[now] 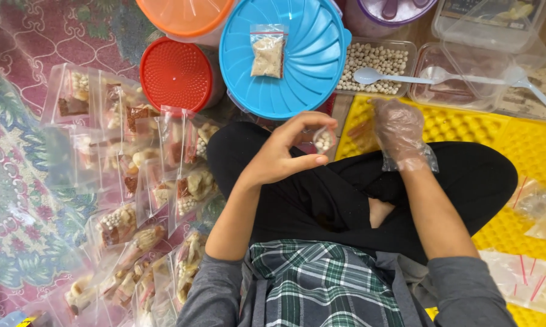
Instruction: Packaging various food items like beans and snacks into small plastic bags while sitting on the floor.
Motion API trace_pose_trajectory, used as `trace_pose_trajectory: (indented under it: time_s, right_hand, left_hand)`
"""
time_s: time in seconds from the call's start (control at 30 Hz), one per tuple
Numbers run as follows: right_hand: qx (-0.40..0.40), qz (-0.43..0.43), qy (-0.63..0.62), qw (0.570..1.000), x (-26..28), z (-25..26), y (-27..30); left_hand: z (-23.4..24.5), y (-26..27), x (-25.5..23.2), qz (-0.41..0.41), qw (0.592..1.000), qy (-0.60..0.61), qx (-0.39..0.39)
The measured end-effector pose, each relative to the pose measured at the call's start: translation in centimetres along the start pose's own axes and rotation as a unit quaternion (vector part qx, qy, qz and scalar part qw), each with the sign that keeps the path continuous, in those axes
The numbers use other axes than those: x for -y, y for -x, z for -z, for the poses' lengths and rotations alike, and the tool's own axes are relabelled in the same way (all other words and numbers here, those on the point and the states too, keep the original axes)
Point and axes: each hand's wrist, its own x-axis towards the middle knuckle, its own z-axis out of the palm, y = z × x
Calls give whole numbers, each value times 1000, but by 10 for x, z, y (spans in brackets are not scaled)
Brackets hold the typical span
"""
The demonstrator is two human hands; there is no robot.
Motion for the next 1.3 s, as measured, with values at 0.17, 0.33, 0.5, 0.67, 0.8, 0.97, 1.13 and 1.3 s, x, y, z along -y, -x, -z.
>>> trace_pose_trajectory:
  time_s: [0.17, 0.33, 0.5, 0.67, 0.8, 0.97, 1.13, 1.3]
  right_hand:
    - [8, -22, -2, 1000, 17, 4, -10]
    - [-35, 26, 7, 999, 7, -32, -8]
    - [-77, 75, 44, 993, 2, -33, -7]
    - [-49, 36, 7, 998, 8, -44, -11]
    - [-53, 54, 13, 997, 6, -37, -10]
    - [-43, 66, 28, 996, 3, -51, -9]
    - [38, 36, 0, 999, 1, -66, -4]
    - [-7, 74, -17, 997, 30, 66, -22]
  left_hand:
    - [-19, -18, 27, 2, 1000, -28, 1]
    - [-17, -19, 32, 10, 999, -42, -23]
    - [-15, -19, 29, 24, 998, -50, -32]
    - [-17, -11, 17, -5, 998, -60, -33]
    - [-9, 7, -12, -33, 996, -72, -47]
    - [8, 22, -18, -48, 994, -67, -77]
    - [10, 16, -15, -55, 992, -69, -87]
    - [4, 1, -9, -63, 992, -69, -87]
